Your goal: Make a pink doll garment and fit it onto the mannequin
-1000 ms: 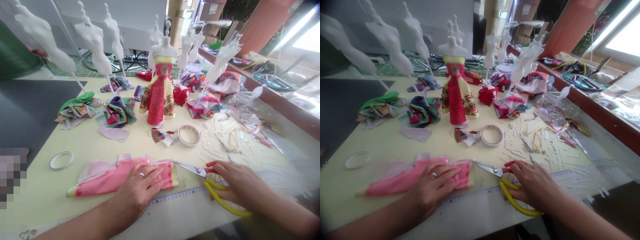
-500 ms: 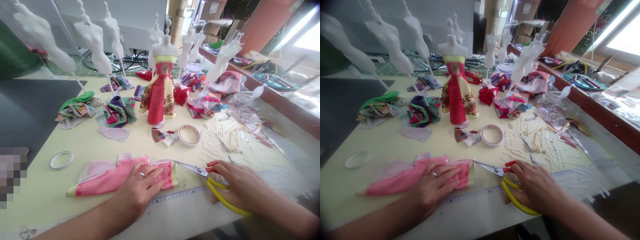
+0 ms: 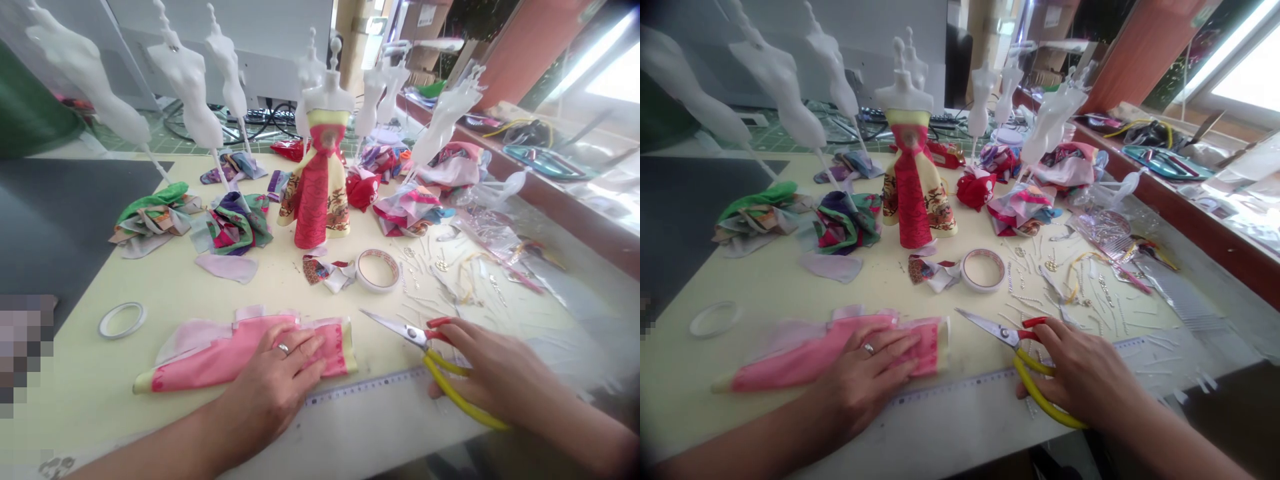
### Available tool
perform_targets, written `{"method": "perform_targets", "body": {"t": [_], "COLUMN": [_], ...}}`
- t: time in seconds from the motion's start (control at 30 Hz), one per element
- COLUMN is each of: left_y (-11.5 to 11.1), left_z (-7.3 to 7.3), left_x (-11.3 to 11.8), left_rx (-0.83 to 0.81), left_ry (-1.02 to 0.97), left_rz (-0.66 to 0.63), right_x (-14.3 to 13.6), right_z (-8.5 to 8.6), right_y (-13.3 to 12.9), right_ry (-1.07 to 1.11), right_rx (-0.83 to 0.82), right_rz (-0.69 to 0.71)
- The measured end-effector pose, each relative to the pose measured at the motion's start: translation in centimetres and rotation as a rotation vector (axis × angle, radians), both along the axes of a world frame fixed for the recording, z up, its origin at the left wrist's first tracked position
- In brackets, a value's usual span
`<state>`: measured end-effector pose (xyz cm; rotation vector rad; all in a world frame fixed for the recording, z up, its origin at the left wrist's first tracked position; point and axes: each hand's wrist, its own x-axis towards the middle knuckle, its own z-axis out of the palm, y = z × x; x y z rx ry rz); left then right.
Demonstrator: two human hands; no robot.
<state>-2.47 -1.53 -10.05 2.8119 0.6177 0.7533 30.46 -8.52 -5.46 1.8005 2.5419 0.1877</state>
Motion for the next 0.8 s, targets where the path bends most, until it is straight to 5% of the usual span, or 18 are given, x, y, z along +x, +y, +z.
{"method": "perform_targets", "body": {"t": [0.27,0.6,0.8], "left_y": [-0.1,-0.4,-0.3], "left_z": [0.4,1.0,1.0], "left_x": [0.0,-0.1,-0.1], "left_rx": [0.005,-0.016,-0.063], "left_ry": [0.012,0.011,0.024], "left_rz": [-0.005,0.039,0.022], "right_x": [1.0,1.1,-1.0], "right_z": [0.1,0.0,0.4], "right_y": [-1.0,-2.5,-3.6], "right_ry": [0.011,0.019,0.265], "right_rx": [0.005,0.039,-0.044], "right_rz": [-0.179,-0.204,-0.210]}}
